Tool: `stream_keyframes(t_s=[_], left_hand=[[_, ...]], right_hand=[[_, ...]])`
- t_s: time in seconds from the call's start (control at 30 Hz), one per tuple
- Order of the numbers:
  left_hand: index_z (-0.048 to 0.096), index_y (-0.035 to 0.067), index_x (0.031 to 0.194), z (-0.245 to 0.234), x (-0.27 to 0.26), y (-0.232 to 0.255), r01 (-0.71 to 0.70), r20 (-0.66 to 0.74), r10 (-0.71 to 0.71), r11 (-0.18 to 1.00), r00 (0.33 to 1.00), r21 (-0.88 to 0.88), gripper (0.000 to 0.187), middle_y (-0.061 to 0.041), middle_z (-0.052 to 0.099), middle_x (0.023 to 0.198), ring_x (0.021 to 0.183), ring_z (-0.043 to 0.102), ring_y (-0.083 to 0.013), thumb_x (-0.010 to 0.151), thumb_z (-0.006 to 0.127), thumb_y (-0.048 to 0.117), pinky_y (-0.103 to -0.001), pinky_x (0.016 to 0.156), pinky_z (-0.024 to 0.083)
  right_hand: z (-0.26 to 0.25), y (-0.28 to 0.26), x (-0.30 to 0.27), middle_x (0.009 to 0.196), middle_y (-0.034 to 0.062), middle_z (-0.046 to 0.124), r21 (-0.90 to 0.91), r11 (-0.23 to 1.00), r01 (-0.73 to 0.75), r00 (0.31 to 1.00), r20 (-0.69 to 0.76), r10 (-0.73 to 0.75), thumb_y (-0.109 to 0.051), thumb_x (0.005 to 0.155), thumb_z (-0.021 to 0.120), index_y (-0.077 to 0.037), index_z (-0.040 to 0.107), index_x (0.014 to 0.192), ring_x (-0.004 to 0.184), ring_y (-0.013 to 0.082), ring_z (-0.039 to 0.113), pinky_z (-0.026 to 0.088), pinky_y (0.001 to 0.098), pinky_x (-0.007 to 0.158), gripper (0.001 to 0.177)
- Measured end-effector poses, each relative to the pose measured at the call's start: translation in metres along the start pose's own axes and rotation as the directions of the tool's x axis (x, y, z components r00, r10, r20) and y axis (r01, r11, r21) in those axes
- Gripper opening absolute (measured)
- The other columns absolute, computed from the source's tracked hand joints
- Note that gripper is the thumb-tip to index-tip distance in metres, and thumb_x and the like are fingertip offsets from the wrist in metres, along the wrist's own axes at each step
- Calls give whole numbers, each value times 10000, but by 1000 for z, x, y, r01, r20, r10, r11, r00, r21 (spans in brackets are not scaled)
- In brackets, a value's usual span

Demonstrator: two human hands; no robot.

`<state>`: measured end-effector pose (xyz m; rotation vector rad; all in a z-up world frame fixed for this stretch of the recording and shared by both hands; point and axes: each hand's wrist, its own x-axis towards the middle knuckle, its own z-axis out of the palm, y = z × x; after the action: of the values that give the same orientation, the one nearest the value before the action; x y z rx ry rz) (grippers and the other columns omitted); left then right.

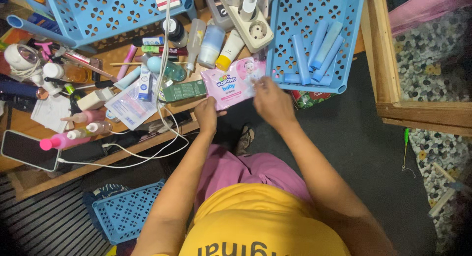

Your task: The person organizes a cluttered wooden table by picking up various bottles, boxes, and personal care items, then placing them into blue plastic baskets. They also wipe the inside of one basket with a cloth. The scene shows a top-down view of the table with many items scattered across it.

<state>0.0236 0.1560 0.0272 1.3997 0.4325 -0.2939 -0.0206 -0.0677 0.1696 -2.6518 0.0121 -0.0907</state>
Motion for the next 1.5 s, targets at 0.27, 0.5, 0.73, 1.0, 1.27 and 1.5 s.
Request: stream_keyframes(t_s=[0.27, 0.5, 0.73, 1.0, 1.27, 1.5], left_hand=[[709, -84, 801, 0, -20, 102, 156, 36, -213, 812, 976, 563, 646, -180, 698, 685, 544, 729, -260, 988, 510, 501, -338, 462, 563], [717, -42, 812, -9, -1, 121, 66, 79, -135, 816, 988, 574, 642, -141, 732, 694, 545, 744, -235, 967, 488, 537, -329, 474, 568], [711, -45, 883, -16, 31, 99, 150, 153, -229, 901, 961, 408, 663, -155, 747, 760, 592, 743, -252, 1000, 452, 554, -317, 484, 562], [664, -63, 1080, -13, 44, 81, 350, 323, -444, 884, 836, 308, 760, -209, 736, 985, 785, 760, -314, 1003, 341, 621, -396, 661, 616], [608, -85, 1259, -22, 26, 99, 368, 374, -459, 883, 806, 290, 820, -255, 704, 1203, 1077, 719, -342, 985, 333, 638, -433, 866, 601], [574, 37, 1358, -28, 15, 102, 409, 546, -431, 897, 719, 170, 694, -176, 679, 1262, 1095, 687, -309, 988, 360, 583, -476, 869, 587]], right_hand=[[60, -17, 9, 1476, 201, 535, -113, 922, 370, 928, -1, -373, -138, 836, 721, -78, 598, 1414, 1388, 453, 452, 373, 562, 1128, 594], [71, -6, -2, 1416, 111, 624, -26, 933, 358, 931, -70, -359, -40, 848, 697, -96, 663, 1348, 1382, 390, 501, 333, 637, 1143, 504], [34, -35, -9, 1304, 123, 704, 242, 919, 312, 922, -312, -231, 77, 907, 658, -65, 693, 1284, 1324, 305, 629, 446, 510, 1167, 404], [-12, -70, 13, 1272, 157, 712, 391, 883, 261, 926, -360, -115, 99, 885, 632, -27, 680, 1291, 1224, 300, 685, 480, 477, 1153, 427], [-26, -86, 24, 1262, 150, 719, 377, 880, 290, 920, -363, -147, 82, 922, 635, -40, 684, 1292, 1210, 310, 698, 486, 498, 1145, 392], [-32, -90, 29, 1222, 107, 730, 286, 861, 421, 882, -352, -314, 47, 911, 686, -55, 697, 1223, 1199, 266, 704, 452, 511, 1196, 329]])
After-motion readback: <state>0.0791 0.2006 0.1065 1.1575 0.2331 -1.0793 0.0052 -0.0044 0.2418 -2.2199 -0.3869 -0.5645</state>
